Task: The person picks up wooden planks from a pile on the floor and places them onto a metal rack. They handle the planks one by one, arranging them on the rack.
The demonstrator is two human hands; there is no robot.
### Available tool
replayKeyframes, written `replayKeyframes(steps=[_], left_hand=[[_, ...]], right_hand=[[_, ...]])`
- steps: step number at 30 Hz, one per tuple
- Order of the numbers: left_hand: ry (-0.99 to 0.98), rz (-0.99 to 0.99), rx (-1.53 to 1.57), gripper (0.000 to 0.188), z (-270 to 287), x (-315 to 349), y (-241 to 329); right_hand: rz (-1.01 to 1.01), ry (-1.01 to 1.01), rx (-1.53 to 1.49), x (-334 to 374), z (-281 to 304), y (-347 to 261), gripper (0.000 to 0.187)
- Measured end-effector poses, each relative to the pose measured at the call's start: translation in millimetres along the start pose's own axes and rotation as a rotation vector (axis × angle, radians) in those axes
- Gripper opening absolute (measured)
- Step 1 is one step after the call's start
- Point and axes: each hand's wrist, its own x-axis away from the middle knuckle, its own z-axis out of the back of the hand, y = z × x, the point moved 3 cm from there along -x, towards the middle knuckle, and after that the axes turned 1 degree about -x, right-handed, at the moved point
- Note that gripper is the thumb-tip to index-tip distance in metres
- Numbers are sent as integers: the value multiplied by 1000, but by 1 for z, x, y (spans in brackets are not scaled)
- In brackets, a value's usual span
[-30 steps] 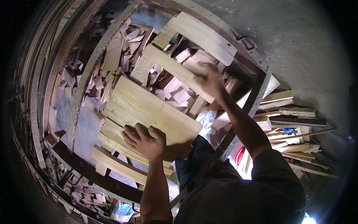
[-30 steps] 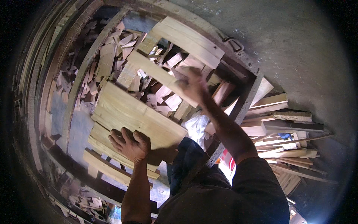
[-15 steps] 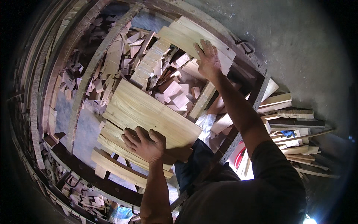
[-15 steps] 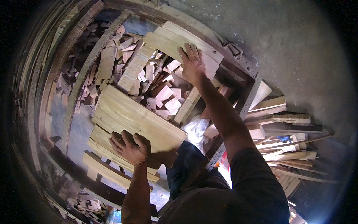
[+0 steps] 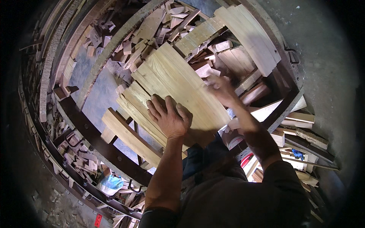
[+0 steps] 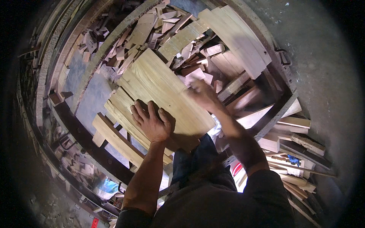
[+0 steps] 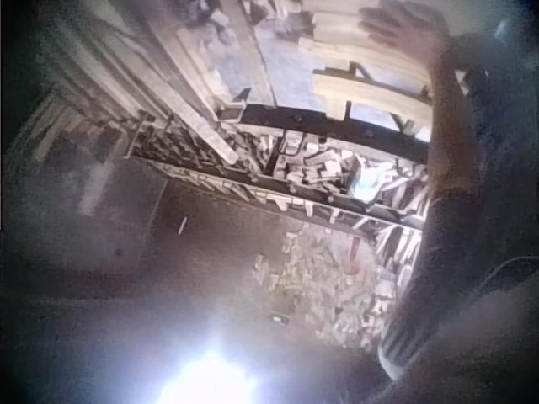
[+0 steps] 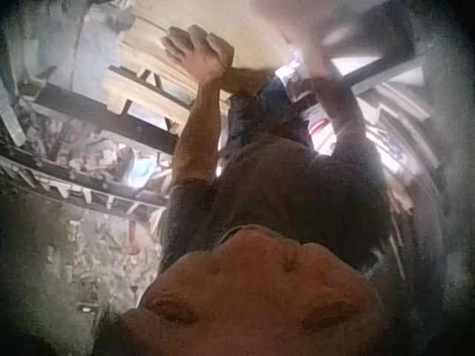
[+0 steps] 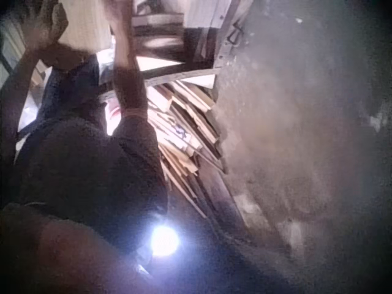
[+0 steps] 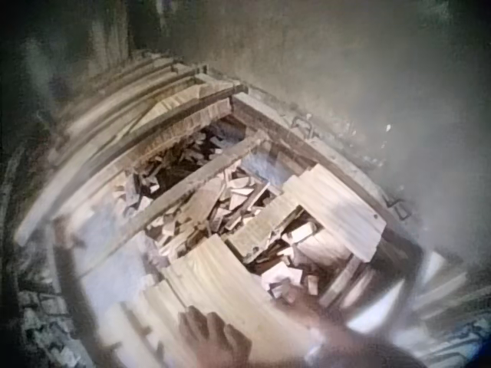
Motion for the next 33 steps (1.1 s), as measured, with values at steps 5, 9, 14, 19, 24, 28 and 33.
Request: replayKeyframes(steps=[5, 9, 14, 19, 24, 28, 33], left_hand=[[-22, 21, 9, 50, 1, 0, 2], [-12, 15, -16, 48, 0, 2, 4], [17, -2, -2, 48, -3, 3, 0], [18, 28, 36, 45, 1, 2, 1], [-17, 29, 79, 52, 7, 4, -2], [105, 1, 190, 52, 3, 10, -15], [351, 83, 363, 58, 4, 18, -29]], right_hand=[[13, -126, -38, 11, -1, -21, 55], [14, 212, 139, 40, 13, -64, 46], [373, 428, 401, 81, -23, -74, 52], [50, 307, 459, 49, 1, -64, 53], [8, 178, 393, 19, 15, -28, 67], [147, 208, 327, 25, -2, -18, 74], [171, 161, 217, 35, -8, -14, 58]])
